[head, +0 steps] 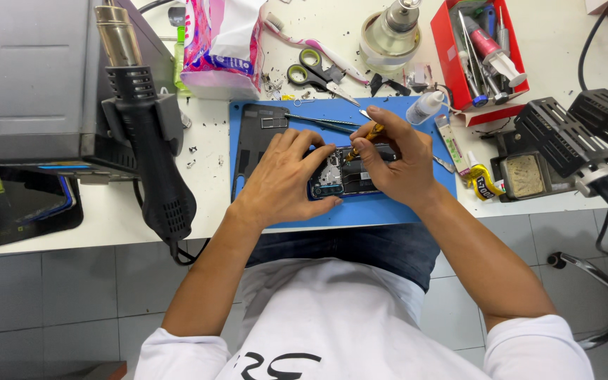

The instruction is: The person uses a screwdriver to remove screws from a disassembled mobile phone placed on a blue mat. They continue to unscrew and remove small components from the phone's internal assembly throughout the clip.

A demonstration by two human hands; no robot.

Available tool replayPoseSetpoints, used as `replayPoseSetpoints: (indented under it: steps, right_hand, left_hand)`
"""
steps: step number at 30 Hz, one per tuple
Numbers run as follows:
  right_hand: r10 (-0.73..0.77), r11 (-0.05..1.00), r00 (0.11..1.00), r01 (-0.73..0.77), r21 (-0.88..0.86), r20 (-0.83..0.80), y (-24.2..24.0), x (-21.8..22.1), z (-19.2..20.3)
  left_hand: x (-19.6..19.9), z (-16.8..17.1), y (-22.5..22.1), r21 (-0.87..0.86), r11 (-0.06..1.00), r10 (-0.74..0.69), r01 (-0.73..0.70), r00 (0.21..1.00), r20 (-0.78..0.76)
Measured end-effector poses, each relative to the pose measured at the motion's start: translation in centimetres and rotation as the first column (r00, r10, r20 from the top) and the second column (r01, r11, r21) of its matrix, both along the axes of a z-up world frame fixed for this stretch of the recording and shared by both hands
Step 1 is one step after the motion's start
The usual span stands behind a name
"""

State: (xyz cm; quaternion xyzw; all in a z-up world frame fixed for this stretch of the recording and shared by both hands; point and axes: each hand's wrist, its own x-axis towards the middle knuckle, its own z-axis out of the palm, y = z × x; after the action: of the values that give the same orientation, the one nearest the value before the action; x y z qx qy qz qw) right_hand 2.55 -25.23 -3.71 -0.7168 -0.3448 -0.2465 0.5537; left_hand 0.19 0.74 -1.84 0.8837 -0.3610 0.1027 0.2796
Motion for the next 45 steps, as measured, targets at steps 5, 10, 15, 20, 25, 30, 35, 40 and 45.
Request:
replayPoseSetpoints:
  steps: [5, 10, 15, 20, 25, 30, 35, 40, 45]
  right_hand:
    - [-0.013, 0.992, 0.994, 0.027, -0.124, 0.111, 1.4, -0.5, 2.5]
    - [-0.007, 0.970, 0.984, 0.051, -0.238, 0.180, 2.3, -0.8, 4.0]
    - [-0.010, 0.963, 0.995, 0.037, -0.267, 0.102, 2.5, -0.7, 4.9]
    - [0.057, 0.972, 0.998, -0.055, -0.227, 0.003, 3.1, -1.8, 6.0]
    - [-0.012, 0.964, 0.992, 0.046, -0.260, 0.129, 2.0, -0.9, 5.0]
    - [-0.087, 0.951, 0.972, 0.147, -0.270, 0.220, 1.9, -0.8, 5.0]
    - [-0.060, 0.957, 0.968, 0.126, -0.260, 0.246, 2.6, -1.1, 6.1]
    - [-0.115, 0.952, 0.970, 0.169, -0.254, 0.215, 2.7, -1.5, 5.2]
    - [-0.006, 0.970, 0.987, 0.045, -0.241, 0.159, 2.9, -1.8, 6.7]
  left_hand:
    - [0.0, 0.0, 0.0, -0.011, 1.000, 0.008, -0.008, 1.000, 0.000]
    - [0.1, -0.2, 0.0, -0.019, 1.000, 0.002, -0.002, 1.000, 0.000]
    - [-0.1, 0.9, 0.1, -0.077, 0.997, -0.009, 0.008, 1.000, -0.015]
    - [1.1, 0.9, -0.1, -0.149, 0.989, -0.001, -0.007, 0.999, -0.053]
    - [1.6, 3.6, -0.8, -0.265, 0.961, -0.145, 0.077, 0.958, -0.248]
    - [2.7, 1.3, -1.8, -0.411, 0.907, -0.264, 0.092, 0.885, -0.384]
    - [3.0, -0.2, -2.1, -0.401, 0.911, -0.198, 0.092, 0.953, -0.231]
    - [2.7, -0.2, -2.2, -0.405, 0.911, -0.161, 0.075, 0.970, -0.183]
    - [2.3, 1.3, -1.4, -0.373, 0.921, -0.171, 0.115, 0.978, -0.121]
